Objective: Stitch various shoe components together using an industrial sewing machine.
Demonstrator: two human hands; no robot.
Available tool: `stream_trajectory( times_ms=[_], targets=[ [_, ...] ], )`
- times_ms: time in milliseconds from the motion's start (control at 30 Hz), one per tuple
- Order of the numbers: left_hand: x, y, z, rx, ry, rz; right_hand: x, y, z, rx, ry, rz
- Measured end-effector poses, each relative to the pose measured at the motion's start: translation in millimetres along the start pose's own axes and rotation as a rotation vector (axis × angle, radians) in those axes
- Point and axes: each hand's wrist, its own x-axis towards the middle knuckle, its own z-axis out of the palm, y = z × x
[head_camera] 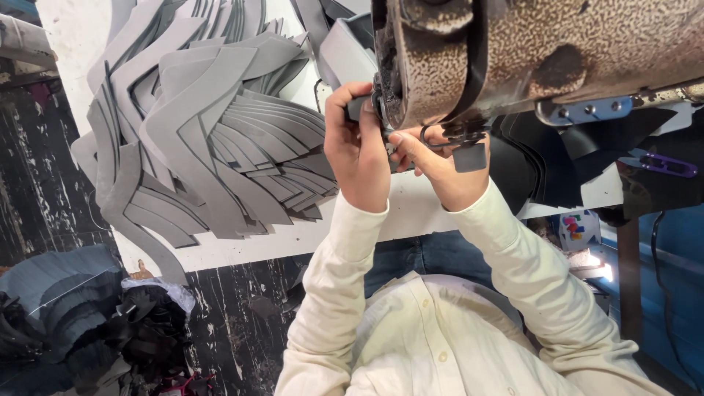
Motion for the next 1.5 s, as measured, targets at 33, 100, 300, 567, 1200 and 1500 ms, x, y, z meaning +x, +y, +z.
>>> stream_trajectory(
  times_ms=[33,100,300,567,1200,1500],
  targets=[
    [3,-1,3,-0.019,0.013,0.005,-1,-1,-1,0.019,-0.003,0.002],
    [9,1,5,-0.038,0.028,0.01,-3,-4,-4,0.037,-0.008,0.004],
    [37,-53,-28,0.087,-0.006,0.238,-26,14,-80,-0.162,0.105,-0.227],
    [163,-246,-42,-0.655,-0.146,-0.454,-31,16,-134,-1.461,0.128,-0.228],
    [75,72,-304,1.172,0.252,0.503,-21,36,-129,-1.643,-0.006,-0.612],
    [123,64,-458,1.542,-0.067,-0.037,-16,54,-108,-1.027,0.034,-0.321]
  ],
)
